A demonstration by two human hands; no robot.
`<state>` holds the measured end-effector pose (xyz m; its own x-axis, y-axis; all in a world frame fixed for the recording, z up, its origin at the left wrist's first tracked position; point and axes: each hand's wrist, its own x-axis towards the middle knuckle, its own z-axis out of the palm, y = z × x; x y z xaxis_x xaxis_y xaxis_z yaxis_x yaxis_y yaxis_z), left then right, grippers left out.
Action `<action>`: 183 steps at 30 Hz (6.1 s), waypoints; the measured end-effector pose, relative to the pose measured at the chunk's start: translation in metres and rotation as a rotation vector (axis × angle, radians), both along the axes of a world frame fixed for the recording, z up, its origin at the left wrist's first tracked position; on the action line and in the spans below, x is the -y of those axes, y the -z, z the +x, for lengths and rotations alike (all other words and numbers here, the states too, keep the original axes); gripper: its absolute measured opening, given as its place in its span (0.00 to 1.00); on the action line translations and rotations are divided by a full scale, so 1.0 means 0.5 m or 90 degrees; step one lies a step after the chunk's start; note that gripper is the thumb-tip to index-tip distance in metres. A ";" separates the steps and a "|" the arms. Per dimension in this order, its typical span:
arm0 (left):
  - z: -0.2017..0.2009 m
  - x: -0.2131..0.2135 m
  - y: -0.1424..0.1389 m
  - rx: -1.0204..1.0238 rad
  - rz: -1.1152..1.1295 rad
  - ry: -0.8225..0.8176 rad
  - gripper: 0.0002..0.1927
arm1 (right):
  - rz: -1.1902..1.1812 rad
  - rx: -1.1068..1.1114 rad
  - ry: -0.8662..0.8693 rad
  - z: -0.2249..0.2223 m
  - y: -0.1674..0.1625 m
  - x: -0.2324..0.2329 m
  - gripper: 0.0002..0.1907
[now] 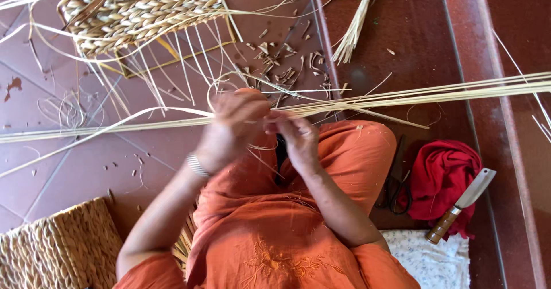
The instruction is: The person sits on the floor and splits long rattan/cane rods into thin strips, drawing each rod against a knife blade by hand. They peel off the split strips, set them aside with the growing pile of processed material, and pick up the next rod to continue splitting.
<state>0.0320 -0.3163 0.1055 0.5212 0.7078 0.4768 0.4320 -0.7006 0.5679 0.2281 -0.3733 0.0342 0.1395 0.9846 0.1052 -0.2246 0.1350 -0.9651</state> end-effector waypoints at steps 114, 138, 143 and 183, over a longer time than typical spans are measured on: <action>0.052 0.159 -0.055 0.310 -0.353 0.270 0.11 | 0.013 0.040 -0.351 0.167 -0.166 0.242 0.24; 0.078 0.177 -0.040 0.369 -0.408 0.288 0.11 | -0.029 -0.128 -0.354 0.160 -0.157 0.262 0.34; 0.074 0.169 -0.042 0.275 -0.277 0.304 0.15 | 0.009 -0.100 -0.364 0.165 -0.136 0.260 0.24; 0.051 0.123 -0.087 0.147 -0.330 0.308 0.17 | 0.008 -0.198 -0.263 0.166 -0.131 0.268 0.20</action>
<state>0.0577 -0.3777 0.1490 0.7586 0.5889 0.2786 -0.0262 -0.3997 0.9163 0.3110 -0.5073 0.0997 -0.2347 0.9630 0.1327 -0.5370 -0.0147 -0.8434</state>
